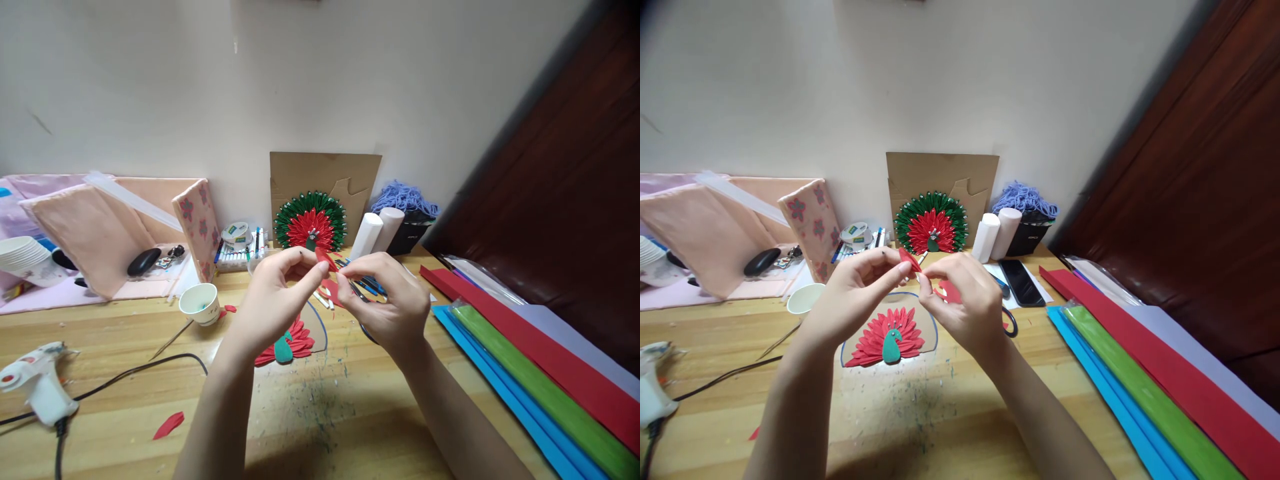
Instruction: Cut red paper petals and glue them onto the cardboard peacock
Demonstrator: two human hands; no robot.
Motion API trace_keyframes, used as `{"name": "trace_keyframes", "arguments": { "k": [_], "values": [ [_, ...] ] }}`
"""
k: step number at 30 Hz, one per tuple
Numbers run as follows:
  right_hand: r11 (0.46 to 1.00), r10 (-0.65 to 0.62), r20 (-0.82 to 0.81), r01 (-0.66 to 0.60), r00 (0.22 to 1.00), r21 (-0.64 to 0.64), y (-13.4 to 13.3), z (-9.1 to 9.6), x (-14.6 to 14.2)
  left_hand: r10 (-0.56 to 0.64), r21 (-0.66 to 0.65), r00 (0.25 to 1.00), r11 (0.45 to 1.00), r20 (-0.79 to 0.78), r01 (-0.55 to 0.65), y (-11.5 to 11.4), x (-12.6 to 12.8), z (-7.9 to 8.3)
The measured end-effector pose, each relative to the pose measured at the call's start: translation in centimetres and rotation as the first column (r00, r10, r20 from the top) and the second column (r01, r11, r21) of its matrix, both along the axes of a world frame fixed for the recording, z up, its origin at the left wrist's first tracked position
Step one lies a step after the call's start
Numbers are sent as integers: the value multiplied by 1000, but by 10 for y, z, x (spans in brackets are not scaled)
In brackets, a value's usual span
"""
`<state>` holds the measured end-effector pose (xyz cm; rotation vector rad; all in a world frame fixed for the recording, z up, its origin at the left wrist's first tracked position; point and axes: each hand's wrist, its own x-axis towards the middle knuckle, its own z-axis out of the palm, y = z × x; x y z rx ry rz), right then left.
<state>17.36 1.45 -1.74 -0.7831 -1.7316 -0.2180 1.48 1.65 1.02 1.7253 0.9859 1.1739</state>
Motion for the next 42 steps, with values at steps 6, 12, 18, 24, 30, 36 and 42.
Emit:
{"name": "trace_keyframes", "arguments": {
  "k": [6, 12, 18, 24, 30, 36, 42],
  "values": [
    [999, 32, 36, -32, 999, -1, 0, 1, 0, 98, -10, 994, 995, 53, -97, 2, -1, -1],
    [1000, 16, -53, -17, 998, -14, 0, -3, -1, 102, -28, 991, 995, 90, -100, 3, -1, 0],
    [999, 37, -74, -38, 997, -11, 1, -3, -1, 109, -76, 989, 992, 99, -101, 3, 3, 0],
    [999, 37, -85, -36, 996, 14, 1, -2, 0, 89, -84, 986, 993, 138, -78, 3, 6, -1],
    [998, 51, -84, -53, 995, -23, 0, -1, 1, 113, -74, 975, 992, 194, -100, 4, 7, -3],
    [996, 48, -100, -55, 994, -70, -1, 0, 0, 60, 16, 972, 998, 228, -65, 2, 5, 0],
    [988, 69, -101, -82, 993, -128, -1, 1, 1, 62, 89, 992, 993, 110, -72, 1, -1, 0]
  ]
}}
